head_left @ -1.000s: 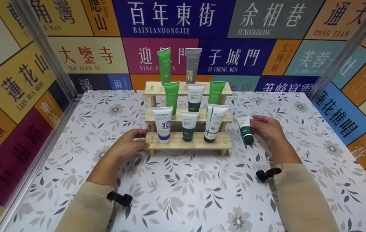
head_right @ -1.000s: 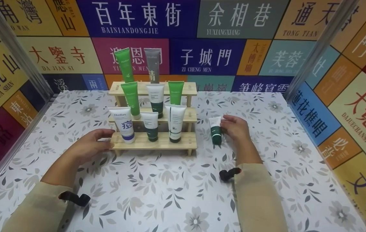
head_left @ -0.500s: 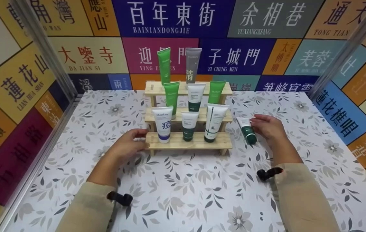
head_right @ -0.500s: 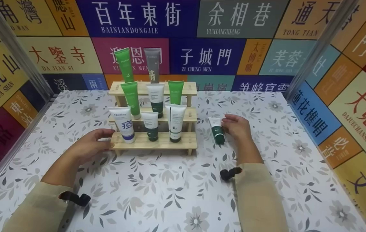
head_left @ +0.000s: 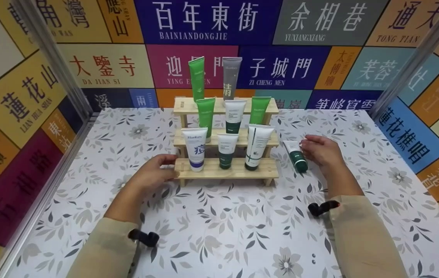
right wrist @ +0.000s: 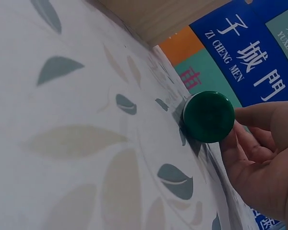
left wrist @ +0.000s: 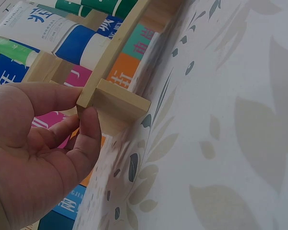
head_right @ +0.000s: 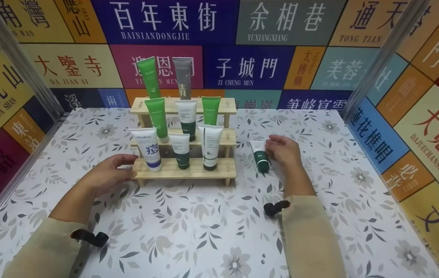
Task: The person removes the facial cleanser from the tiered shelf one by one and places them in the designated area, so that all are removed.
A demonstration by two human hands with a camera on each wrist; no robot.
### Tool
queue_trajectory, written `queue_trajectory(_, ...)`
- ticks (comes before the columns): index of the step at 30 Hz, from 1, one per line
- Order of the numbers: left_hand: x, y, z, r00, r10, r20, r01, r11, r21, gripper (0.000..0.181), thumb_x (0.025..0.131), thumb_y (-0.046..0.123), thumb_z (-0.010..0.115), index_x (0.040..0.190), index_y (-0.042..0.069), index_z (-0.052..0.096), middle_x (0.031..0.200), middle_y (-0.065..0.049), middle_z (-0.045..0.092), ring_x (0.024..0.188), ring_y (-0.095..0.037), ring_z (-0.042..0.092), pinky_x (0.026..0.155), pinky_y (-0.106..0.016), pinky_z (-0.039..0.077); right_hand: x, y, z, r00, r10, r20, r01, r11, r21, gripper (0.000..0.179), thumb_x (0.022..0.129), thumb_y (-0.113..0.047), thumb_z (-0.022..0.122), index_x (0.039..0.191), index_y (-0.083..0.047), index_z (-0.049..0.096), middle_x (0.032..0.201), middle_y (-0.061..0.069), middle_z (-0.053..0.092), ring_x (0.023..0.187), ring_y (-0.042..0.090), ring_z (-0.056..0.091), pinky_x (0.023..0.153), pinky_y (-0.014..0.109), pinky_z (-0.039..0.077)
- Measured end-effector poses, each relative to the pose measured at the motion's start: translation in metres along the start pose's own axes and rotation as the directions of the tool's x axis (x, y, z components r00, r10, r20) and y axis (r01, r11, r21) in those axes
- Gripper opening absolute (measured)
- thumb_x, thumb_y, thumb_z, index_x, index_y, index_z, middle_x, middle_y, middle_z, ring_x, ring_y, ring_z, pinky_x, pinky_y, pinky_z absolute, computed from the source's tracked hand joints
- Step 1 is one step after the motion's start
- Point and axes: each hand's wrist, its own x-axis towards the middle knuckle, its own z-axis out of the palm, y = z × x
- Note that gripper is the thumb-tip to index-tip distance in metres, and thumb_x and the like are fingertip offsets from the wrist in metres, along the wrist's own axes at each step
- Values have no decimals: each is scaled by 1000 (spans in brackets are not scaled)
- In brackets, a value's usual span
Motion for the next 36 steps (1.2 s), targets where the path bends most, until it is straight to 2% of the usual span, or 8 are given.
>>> queue_trajectory(3,1,0,0,1000,-17,-6,17,1000,13,69,94,11,70,158,13,47,162,-9,50,145,-30,54,121,-45,46,-2,-4,2,1000,12,-12,-12,1000,-20,62,98,-11,77,155,-13,55,129,-2,74,102,11,74,89,25,62)
queue_trajectory(6,1,-1,0,1000,-30,-8,30,1000,10,69,94,11,70,158,14,47,162,-8,50,145,-29,54,121,-45,46,-4,-9,6,1000,14,-21,-14,1000,-19,60,98,-13,78,154,-15,56,133,-1,73,114,15,73,92,25,62)
queue_trajectory(9,1,-1,-1,1000,-25,-5,25,1000,1,69,93,10,70,159,13,47,163,-8,50,145,-30,54,121,-45,46,-8,-14,10,1000,-3,-15,3,1000,7,57,97,-11,79,150,-14,59,128,-1,74,121,18,71,93,25,62)
queue_trajectory(13,0,0,0,1000,-19,-6,19,1000,-4,69,93,9,70,158,12,47,163,-9,50,144,-30,54,120,-45,47,-14,-19,15,998,-64,-1,64,997,43,48,96,-6,77,142,-13,62,117,-3,74,109,15,73,88,23,63)
queue_trajectory(16,0,1,0,1000,-29,-8,29,1000,3,68,94,10,70,158,13,47,162,-8,50,145,-30,54,121,-46,46,-20,-24,19,993,-115,2,115,992,52,45,97,-6,76,139,-13,62,115,-3,73,102,12,72,86,22,63)
queue_trajectory(22,1,0,-1,1000,-24,-8,24,1000,12,68,93,11,71,157,13,48,163,-9,50,147,-30,53,124,-47,44,-38,-38,34,980,-198,-6,198,980,38,43,97,-12,79,138,-14,65,112,-3,74,102,15,72,85,22,63)
queue_trajectory(28,2,-1,1,1000,3,-4,-3,1000,-4,67,94,10,71,156,11,48,161,-10,51,142,-30,56,121,-44,46,-57,-51,45,958,-281,50,270,950,159,38,93,-9,82,128,-12,69,107,0,74,91,14,72,80,22,64)
queue_trajectory(36,2,-1,0,1000,-1,-5,1,1000,-3,67,94,10,71,157,12,48,159,-10,52,141,-30,57,120,-45,47,-68,-82,62,920,-382,87,358,910,210,38,92,-10,83,127,-5,69,103,2,74,88,15,72,79,23,64)
